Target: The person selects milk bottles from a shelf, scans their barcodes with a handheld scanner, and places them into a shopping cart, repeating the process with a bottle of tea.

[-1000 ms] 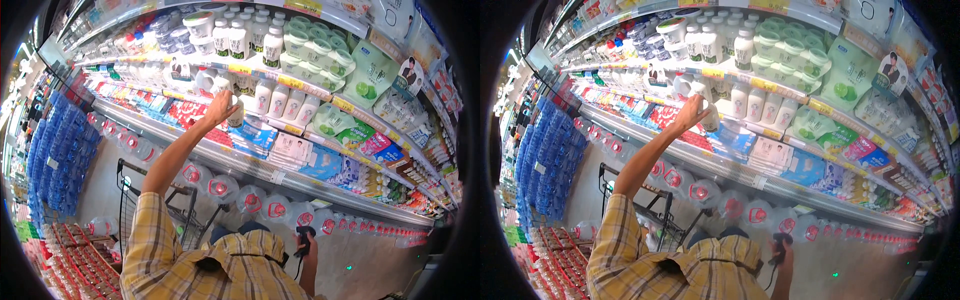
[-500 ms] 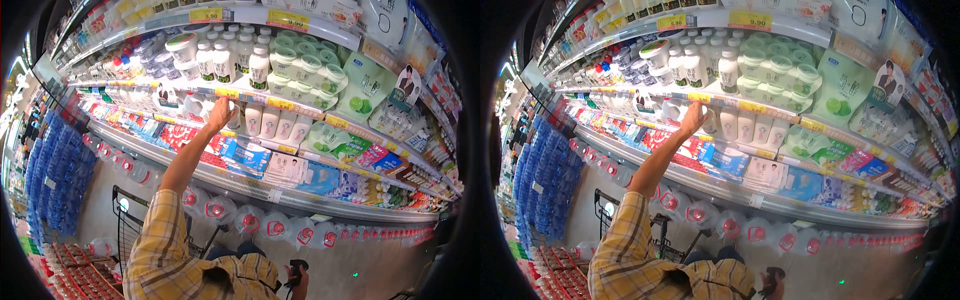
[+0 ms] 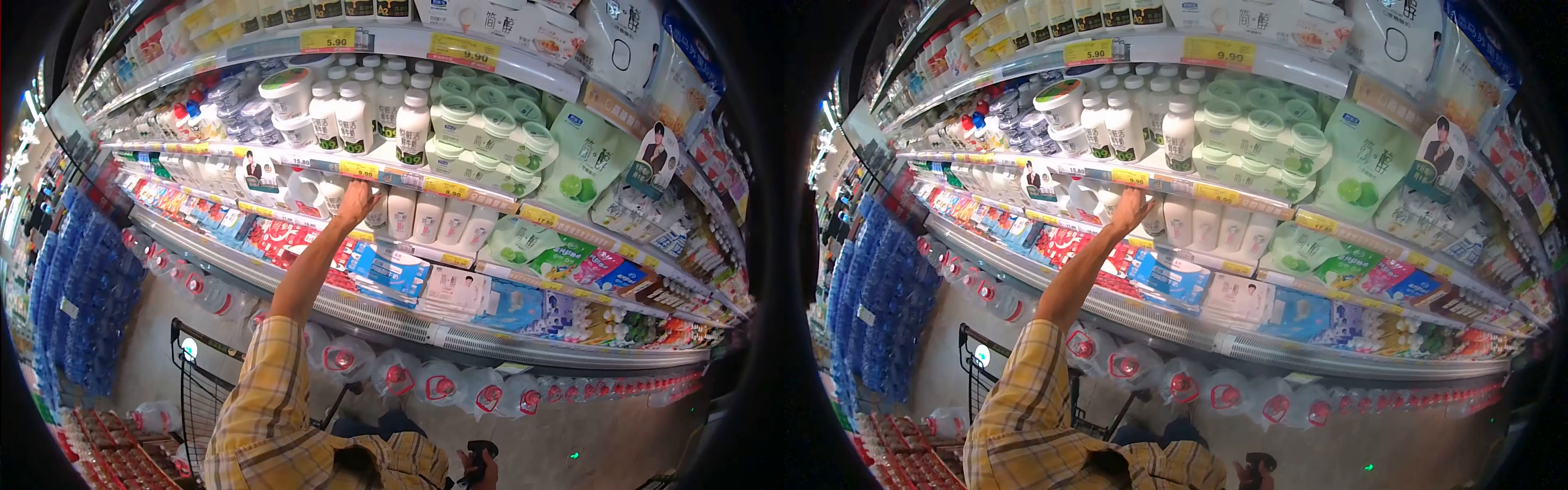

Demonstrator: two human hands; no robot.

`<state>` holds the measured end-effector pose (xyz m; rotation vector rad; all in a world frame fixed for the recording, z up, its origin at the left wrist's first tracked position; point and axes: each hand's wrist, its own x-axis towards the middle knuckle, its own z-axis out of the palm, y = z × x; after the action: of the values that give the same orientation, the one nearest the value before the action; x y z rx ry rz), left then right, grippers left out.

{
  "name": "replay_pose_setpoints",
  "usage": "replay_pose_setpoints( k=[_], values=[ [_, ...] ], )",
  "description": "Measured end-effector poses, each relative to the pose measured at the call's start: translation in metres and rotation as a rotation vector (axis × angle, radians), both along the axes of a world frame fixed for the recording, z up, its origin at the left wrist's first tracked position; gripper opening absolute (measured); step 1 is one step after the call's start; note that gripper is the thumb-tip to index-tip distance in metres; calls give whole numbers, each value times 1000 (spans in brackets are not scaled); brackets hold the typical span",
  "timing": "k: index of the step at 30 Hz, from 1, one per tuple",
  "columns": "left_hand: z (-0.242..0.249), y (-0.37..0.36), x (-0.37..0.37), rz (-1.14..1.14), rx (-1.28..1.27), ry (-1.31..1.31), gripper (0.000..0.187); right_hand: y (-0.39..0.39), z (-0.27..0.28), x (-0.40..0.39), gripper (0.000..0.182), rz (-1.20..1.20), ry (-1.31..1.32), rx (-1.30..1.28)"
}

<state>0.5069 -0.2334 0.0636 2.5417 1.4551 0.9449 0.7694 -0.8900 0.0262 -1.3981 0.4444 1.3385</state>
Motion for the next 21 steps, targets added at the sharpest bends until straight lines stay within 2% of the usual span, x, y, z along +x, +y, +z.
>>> replay_pose_setpoints(
  k=[1, 3, 4, 6, 7, 10, 11, 13, 14, 16, 21],
  values=[
    [4, 0, 2, -5, 0, -2, 46, -4, -4, 2, 31, -5, -2, 0],
    [13, 2, 4, -24, -211, 47, 38, -13, -13, 7, 32, -43, 116, -19],
    [4, 10, 1, -27, -215, 48, 38, -14, -12, 6, 32, -46, 117, -23],
    [-2, 24, -1, -166, -63, -48, 35, -13, -8, 4, 32, -61, 113, -37],
    [2, 28, -4, -187, -145, 110, 37, -11, -6, 3, 32, -62, 113, -37],
    [-10, 47, -6, -211, -248, 22, 44, -8, -6, 4, 33, -57, 117, -36],
    [-12, 51, -5, -211, -245, 20, 44, -11, -12, 6, 34, -33, 123, -26],
    [-10, 56, -1, -166, -269, 247, 50, -9, -12, 7, 34, -11, 125, -13],
    [-10, 58, 1, -167, -267, 243, 50, -9, -11, 6, 35, -37, 141, -12],
    [-17, 67, 5, -86, -279, 453, 48, -8, -8, 6, 35, -63, 151, -12],
    [-25, 80, 8, -87, -224, 387, 50, -8, -1, 3, 36, -55, 82, -26]
  ],
)
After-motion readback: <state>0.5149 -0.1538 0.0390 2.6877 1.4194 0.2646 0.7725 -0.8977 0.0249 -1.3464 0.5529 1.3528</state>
